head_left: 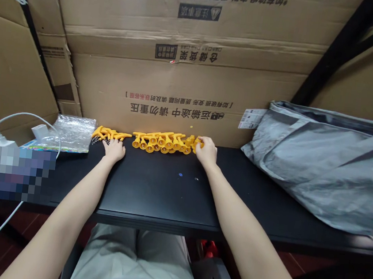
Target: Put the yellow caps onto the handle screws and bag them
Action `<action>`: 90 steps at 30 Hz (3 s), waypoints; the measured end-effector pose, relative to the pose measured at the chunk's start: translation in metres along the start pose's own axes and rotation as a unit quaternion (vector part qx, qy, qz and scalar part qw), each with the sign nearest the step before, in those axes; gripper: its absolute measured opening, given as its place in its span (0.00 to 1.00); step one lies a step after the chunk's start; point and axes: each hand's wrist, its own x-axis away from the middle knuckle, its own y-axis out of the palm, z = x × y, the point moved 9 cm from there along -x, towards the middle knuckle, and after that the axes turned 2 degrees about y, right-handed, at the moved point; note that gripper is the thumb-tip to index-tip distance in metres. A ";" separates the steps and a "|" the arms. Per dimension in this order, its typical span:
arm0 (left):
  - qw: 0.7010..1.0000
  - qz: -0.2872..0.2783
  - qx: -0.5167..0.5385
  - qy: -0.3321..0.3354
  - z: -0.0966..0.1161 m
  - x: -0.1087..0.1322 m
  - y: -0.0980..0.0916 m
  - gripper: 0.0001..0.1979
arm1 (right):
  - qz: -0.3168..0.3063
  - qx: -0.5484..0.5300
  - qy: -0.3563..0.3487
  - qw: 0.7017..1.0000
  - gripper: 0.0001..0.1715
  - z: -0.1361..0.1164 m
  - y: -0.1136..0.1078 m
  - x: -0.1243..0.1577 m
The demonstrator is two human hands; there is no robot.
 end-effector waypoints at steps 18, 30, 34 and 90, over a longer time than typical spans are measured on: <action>0.941 0.221 0.254 -0.046 -0.025 -0.001 -0.042 0.09 | -0.034 0.013 -0.020 0.999 0.18 -0.008 0.009 0.004; 0.864 0.276 0.414 -0.077 -0.025 0.014 -0.071 0.06 | -0.027 -0.002 -0.033 0.999 0.18 -0.013 0.006 0.005; 0.865 0.251 0.431 -0.058 -0.010 0.015 -0.071 0.07 | -0.021 -0.002 -0.033 0.999 0.17 -0.014 0.003 0.004; 0.965 0.078 0.206 0.142 0.051 0.016 -0.035 0.18 | -0.028 -0.048 -0.026 0.998 0.18 -0.052 0.004 0.013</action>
